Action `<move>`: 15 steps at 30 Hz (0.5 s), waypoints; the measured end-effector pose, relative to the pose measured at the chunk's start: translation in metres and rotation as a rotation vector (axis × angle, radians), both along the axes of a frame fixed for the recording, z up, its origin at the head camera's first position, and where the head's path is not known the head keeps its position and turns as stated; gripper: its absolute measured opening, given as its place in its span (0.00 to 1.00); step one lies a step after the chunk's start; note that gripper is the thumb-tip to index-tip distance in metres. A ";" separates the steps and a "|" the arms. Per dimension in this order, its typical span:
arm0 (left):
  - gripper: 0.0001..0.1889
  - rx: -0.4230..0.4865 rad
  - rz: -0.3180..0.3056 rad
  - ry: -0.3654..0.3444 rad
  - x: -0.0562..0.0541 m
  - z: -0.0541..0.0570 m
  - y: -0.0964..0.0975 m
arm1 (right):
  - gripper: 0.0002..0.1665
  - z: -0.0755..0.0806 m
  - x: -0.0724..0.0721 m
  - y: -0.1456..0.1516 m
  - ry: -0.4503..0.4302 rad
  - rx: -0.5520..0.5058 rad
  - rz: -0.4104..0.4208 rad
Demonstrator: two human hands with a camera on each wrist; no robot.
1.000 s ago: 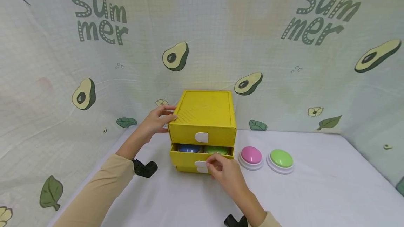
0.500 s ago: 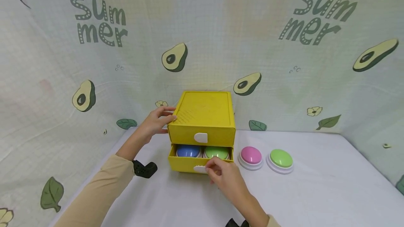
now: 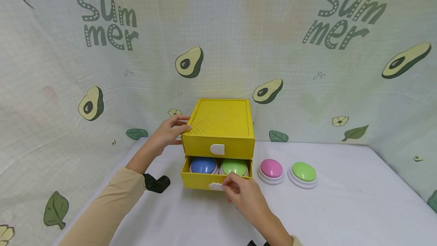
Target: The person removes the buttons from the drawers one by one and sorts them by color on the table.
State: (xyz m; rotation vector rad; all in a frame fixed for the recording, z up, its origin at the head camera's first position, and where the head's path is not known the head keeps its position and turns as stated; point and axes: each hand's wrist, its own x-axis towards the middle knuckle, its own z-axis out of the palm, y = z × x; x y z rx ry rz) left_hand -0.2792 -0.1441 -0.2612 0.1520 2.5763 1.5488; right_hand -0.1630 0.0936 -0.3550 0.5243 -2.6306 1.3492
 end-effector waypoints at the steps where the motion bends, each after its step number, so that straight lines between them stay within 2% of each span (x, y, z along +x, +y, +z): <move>1: 0.26 0.000 -0.003 0.001 0.000 0.000 0.000 | 0.03 0.000 0.000 0.000 -0.001 -0.001 0.002; 15: 0.26 0.003 -0.008 0.004 0.000 0.000 -0.001 | 0.03 0.000 0.004 0.000 -0.013 0.001 0.021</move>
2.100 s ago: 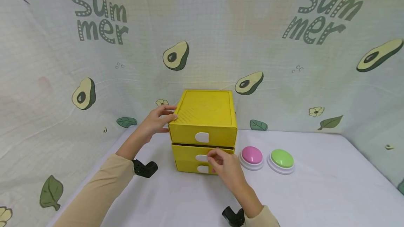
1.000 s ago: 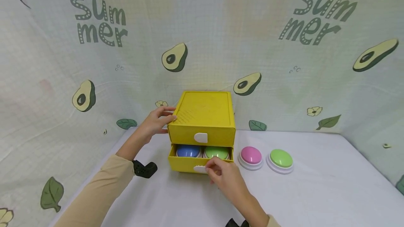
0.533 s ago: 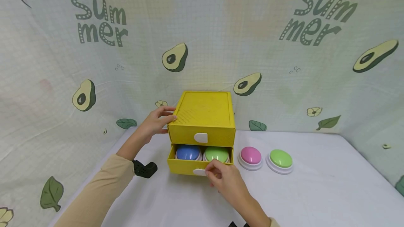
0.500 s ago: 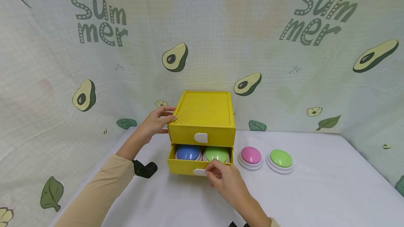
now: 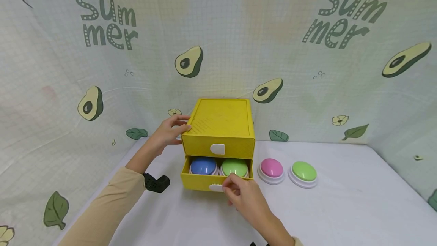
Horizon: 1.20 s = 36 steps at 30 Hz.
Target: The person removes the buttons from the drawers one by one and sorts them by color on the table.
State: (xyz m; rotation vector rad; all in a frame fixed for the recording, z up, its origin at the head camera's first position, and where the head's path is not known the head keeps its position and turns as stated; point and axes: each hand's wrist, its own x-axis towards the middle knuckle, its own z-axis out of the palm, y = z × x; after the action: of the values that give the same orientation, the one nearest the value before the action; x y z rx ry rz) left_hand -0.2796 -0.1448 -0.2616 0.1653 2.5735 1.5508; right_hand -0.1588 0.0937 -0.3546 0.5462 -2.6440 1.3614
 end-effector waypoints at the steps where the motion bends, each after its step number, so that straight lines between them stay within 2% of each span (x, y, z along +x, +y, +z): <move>1: 0.26 0.000 -0.001 0.001 0.000 0.000 0.000 | 0.03 0.000 0.000 0.000 0.000 0.003 0.000; 10: 0.26 0.001 -0.004 0.009 0.000 0.000 0.000 | 0.01 0.001 0.008 -0.001 0.011 0.014 0.007; 19: 0.26 0.001 -0.001 0.006 0.000 -0.001 0.000 | 0.03 0.000 0.013 -0.002 0.032 0.011 -0.008; 36: 0.26 0.001 0.004 0.007 0.000 -0.001 0.000 | 0.02 -0.001 0.023 0.001 -0.021 0.018 0.029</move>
State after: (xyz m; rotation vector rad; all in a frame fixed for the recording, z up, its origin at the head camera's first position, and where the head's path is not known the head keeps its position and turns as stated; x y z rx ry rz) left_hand -0.2797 -0.1448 -0.2623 0.1657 2.5801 1.5552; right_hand -0.1358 0.0945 -0.3561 0.5780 -2.6778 1.3594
